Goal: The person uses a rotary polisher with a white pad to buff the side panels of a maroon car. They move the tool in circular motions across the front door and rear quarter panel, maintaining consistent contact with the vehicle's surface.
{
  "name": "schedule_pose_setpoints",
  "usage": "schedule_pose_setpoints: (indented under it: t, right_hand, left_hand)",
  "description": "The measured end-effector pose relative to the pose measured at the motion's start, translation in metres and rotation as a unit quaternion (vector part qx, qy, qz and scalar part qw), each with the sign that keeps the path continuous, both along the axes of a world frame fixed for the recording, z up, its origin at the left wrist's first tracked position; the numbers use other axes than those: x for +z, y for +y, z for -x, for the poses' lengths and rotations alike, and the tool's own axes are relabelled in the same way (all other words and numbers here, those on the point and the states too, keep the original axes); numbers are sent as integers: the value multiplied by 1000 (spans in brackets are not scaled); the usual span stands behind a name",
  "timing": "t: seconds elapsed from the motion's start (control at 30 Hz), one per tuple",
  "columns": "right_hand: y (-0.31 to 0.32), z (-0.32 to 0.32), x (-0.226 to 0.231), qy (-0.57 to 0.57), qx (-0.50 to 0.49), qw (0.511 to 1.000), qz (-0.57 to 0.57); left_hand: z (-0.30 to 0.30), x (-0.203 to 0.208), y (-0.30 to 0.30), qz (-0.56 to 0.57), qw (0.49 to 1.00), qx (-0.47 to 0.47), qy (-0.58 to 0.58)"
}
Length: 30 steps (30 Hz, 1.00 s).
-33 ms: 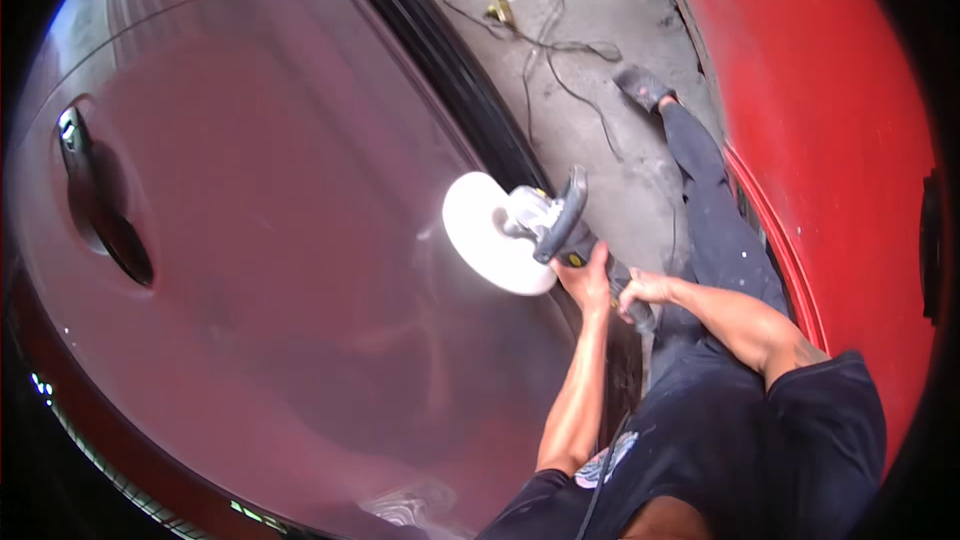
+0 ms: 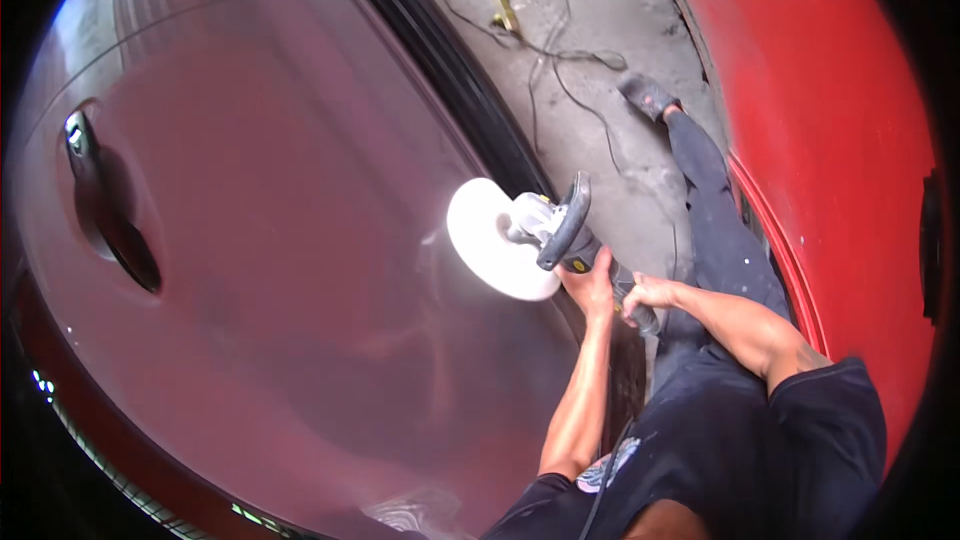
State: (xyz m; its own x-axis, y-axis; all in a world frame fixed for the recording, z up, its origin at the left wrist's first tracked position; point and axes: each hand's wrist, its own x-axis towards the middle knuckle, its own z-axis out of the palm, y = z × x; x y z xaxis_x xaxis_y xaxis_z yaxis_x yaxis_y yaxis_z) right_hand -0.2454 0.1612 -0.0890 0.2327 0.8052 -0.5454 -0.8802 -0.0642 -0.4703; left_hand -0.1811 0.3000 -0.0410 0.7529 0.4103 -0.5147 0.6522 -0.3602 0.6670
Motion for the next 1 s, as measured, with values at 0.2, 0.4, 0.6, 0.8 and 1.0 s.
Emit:
schedule_pose_setpoints:
  t: [0.2, 0.4, 0.6, 0.8, 1.0]
  right_hand:
    - [-25, -191, -64, -361, -102, 926, -39]
    - [-39, -421, -84, 29, -221, 971, -88]
    - [-40, -436, -103, 162, -200, 953, -161]
    - [-4, -240, -94, 246, -160, 939, -178]
    - [47, 20, -78, 329, -163, 915, -169]
  left_hand:
    - [-205, -57, -28, 60, 989, -39, -133]
    - [-460, -69, -73, 79, 981, -129, -124]
    - [-478, -72, -100, -193, 977, -88, 5]
    - [-279, -49, -64, -259, 961, -44, 81]
    - [-40, -22, -17, -205, 965, -18, 162]
